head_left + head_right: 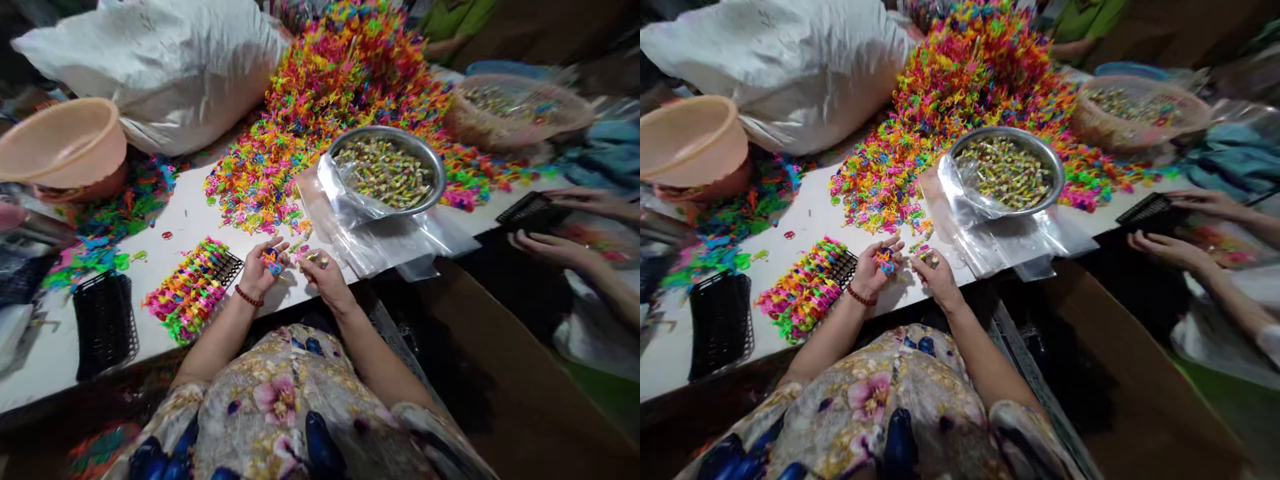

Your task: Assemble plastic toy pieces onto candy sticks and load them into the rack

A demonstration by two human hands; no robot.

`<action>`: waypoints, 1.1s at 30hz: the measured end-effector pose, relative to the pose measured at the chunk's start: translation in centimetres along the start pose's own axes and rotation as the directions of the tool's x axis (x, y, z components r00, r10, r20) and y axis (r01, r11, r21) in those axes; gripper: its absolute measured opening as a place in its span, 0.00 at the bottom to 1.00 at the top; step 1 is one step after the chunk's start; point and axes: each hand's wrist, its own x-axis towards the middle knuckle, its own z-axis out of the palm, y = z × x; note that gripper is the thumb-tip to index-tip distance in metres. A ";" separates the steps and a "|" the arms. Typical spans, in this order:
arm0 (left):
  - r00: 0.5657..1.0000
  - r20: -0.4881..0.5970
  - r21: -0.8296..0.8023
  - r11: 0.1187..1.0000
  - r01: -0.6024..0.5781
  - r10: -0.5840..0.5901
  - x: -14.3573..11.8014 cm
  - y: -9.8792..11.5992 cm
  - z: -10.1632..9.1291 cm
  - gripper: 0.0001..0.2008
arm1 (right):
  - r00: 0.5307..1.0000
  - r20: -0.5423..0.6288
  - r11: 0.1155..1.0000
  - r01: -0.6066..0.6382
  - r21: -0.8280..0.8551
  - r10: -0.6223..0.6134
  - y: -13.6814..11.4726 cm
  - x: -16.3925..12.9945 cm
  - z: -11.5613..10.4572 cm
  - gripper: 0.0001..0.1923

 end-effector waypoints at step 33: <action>0.992 -0.087 0.464 0.885 -0.040 0.091 -4.6 -2.4 -3.2 0.22 | 0.763 0.405 0.397 0.621 -0.676 -0.503 4.5 -2.0 -0.6 0.22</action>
